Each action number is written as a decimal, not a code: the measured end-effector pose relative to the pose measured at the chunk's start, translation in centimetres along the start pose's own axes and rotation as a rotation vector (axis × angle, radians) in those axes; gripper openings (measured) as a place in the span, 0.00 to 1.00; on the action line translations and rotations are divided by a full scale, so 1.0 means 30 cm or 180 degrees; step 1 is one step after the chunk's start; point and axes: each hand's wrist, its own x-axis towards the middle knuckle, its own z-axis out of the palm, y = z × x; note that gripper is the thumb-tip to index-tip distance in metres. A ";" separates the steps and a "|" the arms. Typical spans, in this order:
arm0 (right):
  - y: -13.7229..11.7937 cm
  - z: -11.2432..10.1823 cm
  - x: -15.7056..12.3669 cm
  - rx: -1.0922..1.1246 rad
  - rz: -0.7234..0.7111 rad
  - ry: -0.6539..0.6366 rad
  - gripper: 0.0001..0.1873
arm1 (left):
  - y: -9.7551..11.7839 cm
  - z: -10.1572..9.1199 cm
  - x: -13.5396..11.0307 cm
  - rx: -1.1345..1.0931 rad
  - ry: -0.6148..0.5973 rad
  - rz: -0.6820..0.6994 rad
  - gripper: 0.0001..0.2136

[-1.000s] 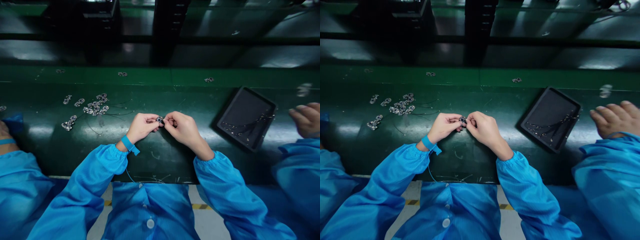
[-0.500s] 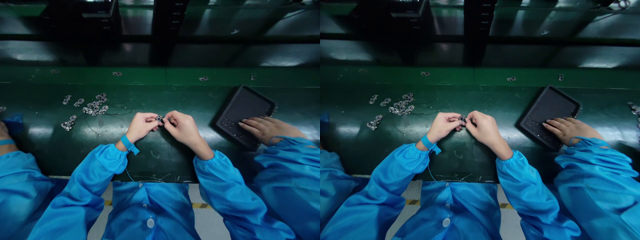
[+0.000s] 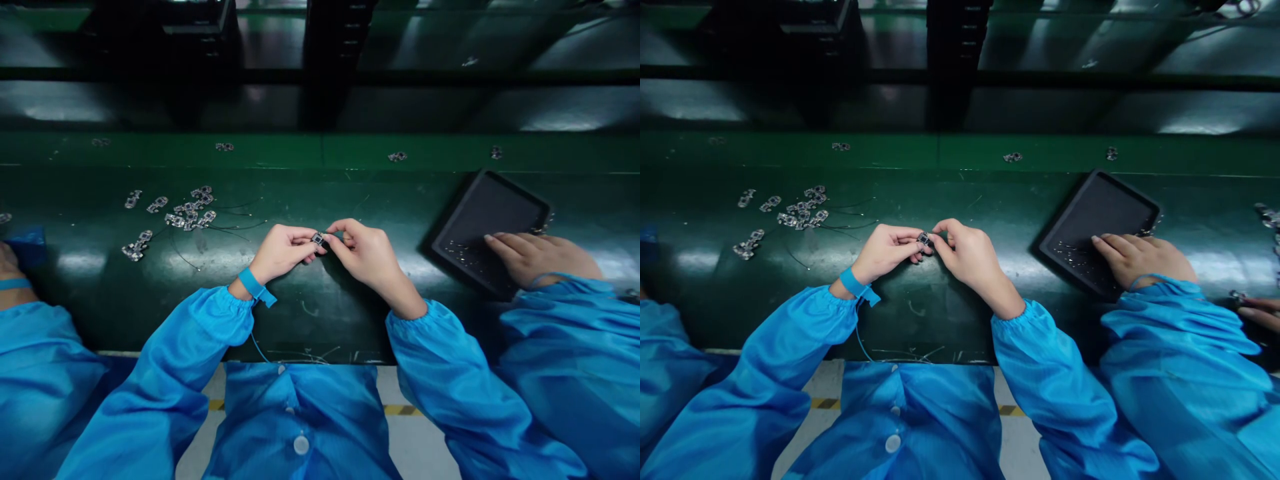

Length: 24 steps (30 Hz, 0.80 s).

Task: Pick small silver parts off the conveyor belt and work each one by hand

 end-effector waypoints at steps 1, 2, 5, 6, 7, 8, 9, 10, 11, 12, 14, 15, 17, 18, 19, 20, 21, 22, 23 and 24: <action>0.000 0.000 0.000 0.0016 -0.0010 -0.0016 0.08 | -0.001 0.000 0.000 0.0010 -0.0023 0.0005 0.11; -0.001 0.001 -0.001 0.0030 -0.0030 -0.0032 0.09 | -0.002 0.000 0.001 0.0021 -0.0038 0.0013 0.11; -0.005 0.003 -0.001 0.0055 -0.0059 0.0000 0.10 | -0.007 0.001 0.003 0.0050 -0.0024 0.0028 0.11; -0.006 0.004 -0.001 0.0054 -0.0047 0.0019 0.10 | -0.008 0.002 0.003 0.0064 -0.0007 0.0029 0.11; -0.007 0.005 0.000 0.0052 -0.0034 0.0027 0.10 | -0.009 0.002 0.004 0.0083 0.0005 0.0028 0.12; -0.008 0.006 0.000 0.0050 -0.0023 0.0031 0.10 | -0.010 0.003 0.004 0.0103 0.0015 0.0028 0.12; -0.008 0.007 0.001 0.0050 -0.0018 0.0034 0.10 | -0.010 0.003 0.003 0.0119 0.0022 0.0027 0.12; -0.009 0.008 0.001 0.0054 -0.0019 0.0041 0.10 | -0.010 0.003 0.003 0.0127 0.0038 0.0028 0.12; -0.010 0.008 0.002 0.0062 -0.0021 0.0058 0.10 | -0.009 0.004 0.003 0.0124 0.0060 0.0027 0.12; -0.010 0.009 0.002 0.0073 -0.0021 0.0081 0.10 | -0.008 0.004 0.002 0.0112 0.0081 0.0024 0.12; -0.012 0.009 0.002 0.0097 -0.0009 0.0112 0.09 | -0.006 0.006 0.001 0.0081 0.0113 0.0017 0.12; -0.013 0.008 0.002 0.0106 -0.0001 0.0115 0.09 | -0.005 0.006 0.001 0.0075 0.0119 0.0012 0.12; -0.013 0.008 0.002 0.0124 0.0007 0.0107 0.09 | -0.004 0.006 0.000 0.0083 0.0105 -0.0002 0.11; -0.013 0.008 0.002 0.0136 0.0009 0.0106 0.09 | -0.004 0.006 -0.001 0.0093 0.0096 -0.0003 0.11; -0.012 0.008 0.003 0.0149 0.0013 0.0108 0.09 | -0.003 0.006 -0.001 0.0101 0.0083 -0.0002 0.11; -0.011 0.009 0.003 0.0162 0.0022 0.0117 0.09 | -0.003 0.005 -0.001 0.0105 0.0071 0.0002 0.11; -0.009 0.010 0.003 0.0176 0.0037 0.0126 0.09 | -0.003 0.004 0.000 0.0103 0.0059 0.0009 0.11; -0.008 0.012 0.003 0.0190 0.0056 0.0137 0.09 | -0.003 0.004 0.000 0.0091 0.0051 0.0016 0.10; -0.007 0.013 0.004 0.0210 0.0077 0.0141 0.09 | -0.003 0.003 0.002 0.0067 0.0047 0.0020 0.10; -0.007 0.015 0.004 0.0239 0.0100 0.0136 0.09 | -0.005 0.002 0.003 0.0030 0.0042 0.0019 0.09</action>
